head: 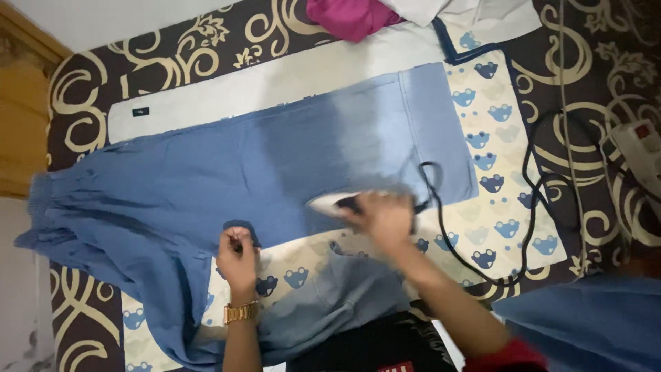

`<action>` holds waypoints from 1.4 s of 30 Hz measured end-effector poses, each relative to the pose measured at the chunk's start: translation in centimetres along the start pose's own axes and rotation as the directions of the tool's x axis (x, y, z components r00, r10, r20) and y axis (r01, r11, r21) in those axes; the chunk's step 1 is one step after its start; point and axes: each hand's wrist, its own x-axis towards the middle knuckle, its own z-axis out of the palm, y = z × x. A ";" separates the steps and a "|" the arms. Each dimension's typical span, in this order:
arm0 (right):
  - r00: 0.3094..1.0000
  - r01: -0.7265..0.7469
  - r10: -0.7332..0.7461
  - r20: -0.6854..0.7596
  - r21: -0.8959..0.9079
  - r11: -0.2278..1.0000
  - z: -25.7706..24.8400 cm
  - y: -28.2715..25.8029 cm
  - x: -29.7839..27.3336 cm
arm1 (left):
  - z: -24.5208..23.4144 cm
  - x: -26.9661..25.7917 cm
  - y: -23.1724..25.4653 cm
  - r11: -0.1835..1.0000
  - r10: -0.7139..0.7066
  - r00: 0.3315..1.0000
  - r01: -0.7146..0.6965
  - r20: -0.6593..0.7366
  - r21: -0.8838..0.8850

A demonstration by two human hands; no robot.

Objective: Ironing a blue shirt and a pair of blue trousers on an ironing board.

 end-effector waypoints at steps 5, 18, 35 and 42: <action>0.971 -0.134 0.111 -0.213 -0.095 0.986 -0.2 9.5 0.1 | -0.1 0.3 -0.6 0.979 0.126 0.992 -0.128 0.026 0.157; 0.914 0.210 -0.189 -0.358 0.021 0.977 -0.5 5.0 0.4 | 3.4 -1.0 3.2 0.394 0.385 0.874 -0.447 0.297 0.803; 0.961 0.183 -0.172 -0.217 0.035 0.982 1.4 7.4 0.0 | 0.8 1.4 1.5 0.406 0.343 0.916 -0.344 0.208 0.847; 0.926 0.012 -0.040 -0.375 -0.076 0.997 -0.9 14.0 1.0 | 0.5 1.4 0.3 0.384 0.333 0.912 -0.362 0.238 0.849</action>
